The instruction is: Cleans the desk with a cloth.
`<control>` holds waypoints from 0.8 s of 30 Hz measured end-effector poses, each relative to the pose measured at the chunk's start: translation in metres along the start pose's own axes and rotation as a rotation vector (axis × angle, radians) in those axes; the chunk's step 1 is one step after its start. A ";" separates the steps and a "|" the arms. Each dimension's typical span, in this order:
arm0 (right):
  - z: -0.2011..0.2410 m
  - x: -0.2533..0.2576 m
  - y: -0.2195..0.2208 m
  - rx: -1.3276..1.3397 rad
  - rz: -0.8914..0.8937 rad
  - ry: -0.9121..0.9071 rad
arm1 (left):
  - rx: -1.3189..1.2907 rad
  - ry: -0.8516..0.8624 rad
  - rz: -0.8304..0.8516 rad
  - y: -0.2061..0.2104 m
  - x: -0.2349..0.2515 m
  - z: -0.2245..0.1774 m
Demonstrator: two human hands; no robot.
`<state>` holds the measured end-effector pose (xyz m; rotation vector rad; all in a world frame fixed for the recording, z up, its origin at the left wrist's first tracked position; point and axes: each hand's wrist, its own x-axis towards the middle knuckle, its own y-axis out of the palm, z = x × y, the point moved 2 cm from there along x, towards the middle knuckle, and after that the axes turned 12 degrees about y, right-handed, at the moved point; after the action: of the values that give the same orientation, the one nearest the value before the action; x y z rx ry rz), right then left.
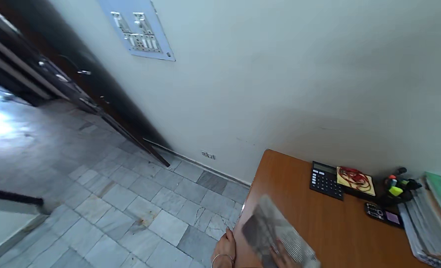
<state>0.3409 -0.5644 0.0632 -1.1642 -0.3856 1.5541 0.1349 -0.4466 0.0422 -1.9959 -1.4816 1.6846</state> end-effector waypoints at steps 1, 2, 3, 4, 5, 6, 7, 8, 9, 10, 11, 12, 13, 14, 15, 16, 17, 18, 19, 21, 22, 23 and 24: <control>0.005 0.015 -0.009 -0.039 0.076 -0.074 | 0.018 -0.002 -0.009 0.000 0.000 0.000; 0.008 0.033 -0.020 -0.074 0.136 -0.118 | 0.034 -0.004 -0.019 0.001 -0.001 -0.001; 0.010 0.052 -0.032 -0.120 0.182 -0.133 | 0.047 -0.007 -0.039 0.001 -0.001 -0.002; 0.011 0.073 -0.048 -0.164 0.213 -0.127 | 0.058 -0.019 -0.058 0.002 -0.002 -0.002; 0.013 0.093 -0.065 -0.189 0.224 -0.100 | 0.069 -0.029 -0.074 0.003 -0.002 -0.002; 0.015 0.112 -0.081 -0.198 0.219 -0.055 | 0.082 -0.035 -0.082 0.002 -0.003 -0.002; 0.015 0.130 -0.097 -0.190 0.195 0.008 | 0.094 -0.042 -0.084 0.001 -0.003 -0.003; 0.013 0.146 -0.109 -0.161 0.154 0.088 | 0.103 -0.047 -0.083 0.000 -0.004 -0.004; 0.009 0.160 -0.117 -0.113 0.096 0.172 | 0.112 -0.052 -0.085 -0.001 -0.004 -0.004; 0.004 0.169 -0.120 -0.059 0.024 0.248 | 0.120 -0.056 -0.088 0.000 -0.005 -0.005; 0.002 0.174 -0.120 -0.001 -0.054 0.305 | 0.124 -0.062 -0.089 0.000 -0.005 -0.006; 0.004 0.175 -0.116 0.029 -0.108 0.339 | 0.130 -0.068 -0.091 0.000 -0.006 -0.006; 0.009 0.171 -0.110 0.036 -0.131 0.351 | 0.135 -0.069 -0.094 -0.001 -0.006 -0.006; 0.015 0.164 -0.103 0.030 -0.130 0.343 | 0.137 -0.069 -0.095 -0.001 -0.006 -0.006; 0.022 0.154 -0.093 0.019 -0.114 0.315 | 0.140 -0.066 -0.095 -0.002 -0.006 -0.007; 0.027 0.140 -0.081 -0.003 -0.079 0.273 | 0.142 -0.063 -0.093 -0.002 -0.006 -0.007; 0.032 0.122 -0.068 -0.024 -0.033 0.220 | 0.143 -0.060 -0.092 -0.003 -0.007 -0.007; 0.034 0.103 -0.053 -0.045 0.015 0.161 | 0.143 -0.055 -0.087 -0.003 -0.007 -0.008; 0.035 0.081 -0.038 -0.059 0.058 0.101 | 0.145 -0.048 -0.080 -0.003 -0.007 -0.008; 0.033 0.037 -0.008 -0.070 0.086 0.011 | 0.153 -0.030 -0.069 -0.004 -0.007 -0.009; 0.030 0.015 0.006 -0.059 0.060 -0.013 | 0.160 -0.026 -0.061 -0.004 -0.007 -0.010; 0.025 -0.006 0.019 -0.039 0.009 -0.021 | 0.160 -0.018 -0.060 -0.005 -0.008 -0.010; 0.017 -0.026 0.028 -0.013 -0.051 -0.005 | 0.150 -0.006 -0.060 -0.005 -0.008 -0.010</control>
<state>0.3090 -0.5918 0.0622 -1.1521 -0.4263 1.5131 0.1406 -0.4456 0.0546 -1.8529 -1.3594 1.7234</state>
